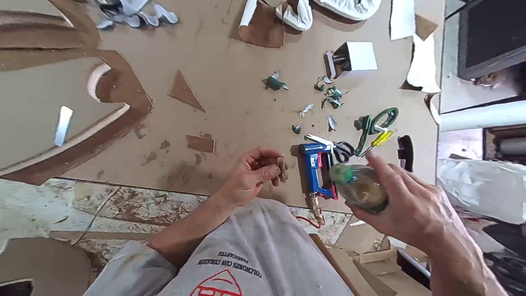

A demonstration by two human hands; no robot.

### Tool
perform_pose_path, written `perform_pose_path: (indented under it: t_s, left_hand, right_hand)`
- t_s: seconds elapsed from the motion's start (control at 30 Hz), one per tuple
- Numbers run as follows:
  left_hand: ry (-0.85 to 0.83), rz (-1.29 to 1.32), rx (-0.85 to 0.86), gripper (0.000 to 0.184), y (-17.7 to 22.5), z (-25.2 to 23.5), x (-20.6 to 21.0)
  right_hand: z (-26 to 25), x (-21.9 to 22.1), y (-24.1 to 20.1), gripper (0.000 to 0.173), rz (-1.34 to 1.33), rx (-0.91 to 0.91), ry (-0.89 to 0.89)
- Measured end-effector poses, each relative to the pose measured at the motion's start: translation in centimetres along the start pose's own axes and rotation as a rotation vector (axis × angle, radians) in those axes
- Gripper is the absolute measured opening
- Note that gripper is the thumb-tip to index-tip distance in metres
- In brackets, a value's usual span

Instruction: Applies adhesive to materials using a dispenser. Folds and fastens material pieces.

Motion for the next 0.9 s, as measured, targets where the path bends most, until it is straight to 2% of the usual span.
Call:
perform_pose_path:
  t_s: [0.1, 0.23, 0.47, 0.9]
  left_hand:
    - [-0.017, -0.034, 0.002, 0.023, 0.4, 0.2, 1.4]
    - [0.008, -0.118, 0.045, 0.024, 0.6, 0.3, 2.6]
    - [0.016, -0.092, 0.048, 0.023, 1.0, 0.6, 2.5]
    - [0.008, -0.113, 0.022, 0.022, 1.1, 0.4, 2.5]
  right_hand:
    - [-3.1, -1.9, -1.7, 0.080, 0.136, -0.153, -0.097]
    - [-5.5, -3.6, -2.9, 0.077, 0.253, -0.225, -0.188]
    - [-6.9, -4.5, -3.8, 0.077, 0.319, -0.219, -0.270]
    - [-7.3, -4.7, -4.4, 0.074, 0.348, -0.191, -0.300]
Point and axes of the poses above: each hand's wrist, its own z-axis away from the middle knuckle, its own x-axis out of the palm, y = z × x, the point moved 3 cm from there along -z, towards the middle knuckle, and after that the axes turned 15 degrees about -x, right-handed, at the moved point
